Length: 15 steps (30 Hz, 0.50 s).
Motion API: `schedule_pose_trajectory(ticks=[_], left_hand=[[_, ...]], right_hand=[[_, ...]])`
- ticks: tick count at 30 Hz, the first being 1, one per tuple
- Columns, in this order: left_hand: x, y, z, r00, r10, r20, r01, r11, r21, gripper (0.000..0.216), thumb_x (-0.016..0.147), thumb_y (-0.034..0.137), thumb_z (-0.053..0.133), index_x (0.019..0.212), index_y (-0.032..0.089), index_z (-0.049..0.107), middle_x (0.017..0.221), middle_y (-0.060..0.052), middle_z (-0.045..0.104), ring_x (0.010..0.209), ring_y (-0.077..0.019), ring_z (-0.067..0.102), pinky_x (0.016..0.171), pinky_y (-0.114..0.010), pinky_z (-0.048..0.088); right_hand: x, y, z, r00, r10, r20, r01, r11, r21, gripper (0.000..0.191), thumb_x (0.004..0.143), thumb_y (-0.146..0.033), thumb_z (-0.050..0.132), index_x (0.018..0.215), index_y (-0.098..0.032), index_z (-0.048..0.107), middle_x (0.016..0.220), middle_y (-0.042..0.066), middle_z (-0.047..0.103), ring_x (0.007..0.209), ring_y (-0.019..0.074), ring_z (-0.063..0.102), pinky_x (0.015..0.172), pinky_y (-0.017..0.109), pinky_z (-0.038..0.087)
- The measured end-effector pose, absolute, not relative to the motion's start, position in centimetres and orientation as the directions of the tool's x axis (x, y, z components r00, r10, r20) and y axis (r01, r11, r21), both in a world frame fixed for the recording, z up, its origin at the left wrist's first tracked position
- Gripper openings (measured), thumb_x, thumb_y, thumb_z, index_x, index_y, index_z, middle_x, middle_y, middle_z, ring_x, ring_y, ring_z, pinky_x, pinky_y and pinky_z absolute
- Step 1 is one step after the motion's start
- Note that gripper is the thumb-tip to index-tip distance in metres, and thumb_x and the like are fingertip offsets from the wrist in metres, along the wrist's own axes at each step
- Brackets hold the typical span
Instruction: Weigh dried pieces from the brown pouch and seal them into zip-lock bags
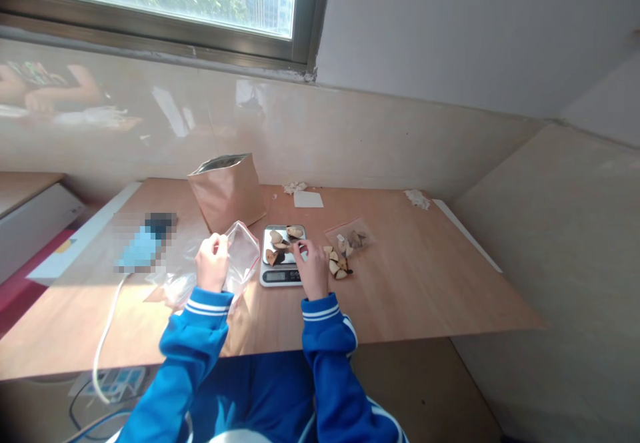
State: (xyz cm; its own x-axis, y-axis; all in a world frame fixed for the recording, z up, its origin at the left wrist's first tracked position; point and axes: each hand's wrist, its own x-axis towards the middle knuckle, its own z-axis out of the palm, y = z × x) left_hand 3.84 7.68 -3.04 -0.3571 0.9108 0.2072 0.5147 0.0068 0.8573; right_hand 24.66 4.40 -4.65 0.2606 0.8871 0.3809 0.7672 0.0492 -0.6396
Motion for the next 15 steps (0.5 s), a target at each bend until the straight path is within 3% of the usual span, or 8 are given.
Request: schedule_pose_trajectory(ticks=[3, 7, 11, 15], left_hand=[[4.5, 7.5, -3.5, -0.353, 0.914, 0.199, 0.510, 0.010, 0.860, 0.026, 0.088, 0.028, 0.044, 0.063, 0.021, 0.044, 0.073, -0.003, 0.054, 0.074, -0.0177, 0.052, 0.075, -0.030, 0.037], [4.9, 7.4, -3.7, -0.345, 0.917, 0.200, 0.500, -0.001, 0.866, 0.027, 0.088, 0.030, 0.043, 0.063, 0.021, 0.046, 0.074, -0.004, 0.058, 0.076, -0.0179, 0.055, 0.074, -0.029, 0.039], [3.9, 7.6, -4.0, -0.382, 0.909, 0.165, 0.459, 0.032, 0.888, 0.028, 0.088, 0.033, 0.042, 0.064, 0.021, 0.050, 0.075, -0.004, 0.062, 0.076, -0.0184, 0.058, 0.073, -0.029, 0.041], [2.7, 7.7, -4.7, -0.400, 0.900, 0.171, 0.432, 0.020, 0.902, 0.030, 0.088, 0.036, 0.039, 0.066, 0.020, 0.054, 0.076, -0.004, 0.065, 0.075, -0.0195, 0.061, 0.071, -0.030, 0.044]], right_hand=[[23.0, 4.4, -0.2, 0.270, 0.891, 0.365, 0.513, 0.188, -0.838, 0.032, 0.092, -0.045, 0.048, 0.098, -0.018, 0.064, 0.089, 0.007, 0.071, 0.080, 0.0188, 0.064, 0.074, 0.031, 0.050], [20.5, 4.5, 3.6, 0.192, 0.921, 0.338, 0.411, 0.237, -0.880, 0.033, 0.091, -0.046, 0.052, 0.107, -0.020, 0.062, 0.097, 0.006, 0.070, 0.084, 0.0175, 0.065, 0.075, 0.029, 0.051], [19.8, 4.4, 1.4, 0.157, 0.906, 0.394, 0.526, 0.261, -0.810, 0.028, 0.097, -0.035, 0.039, 0.106, -0.020, 0.061, 0.108, 0.008, 0.066, 0.094, 0.0189, 0.061, 0.080, 0.031, 0.049], [20.0, 3.8, -3.9, -0.034, 0.929, 0.368, 0.757, 0.265, -0.598, 0.022, 0.092, -0.020, 0.045, 0.107, -0.020, 0.061, 0.114, 0.009, 0.064, 0.105, 0.0244, 0.056, 0.089, 0.039, 0.045]])
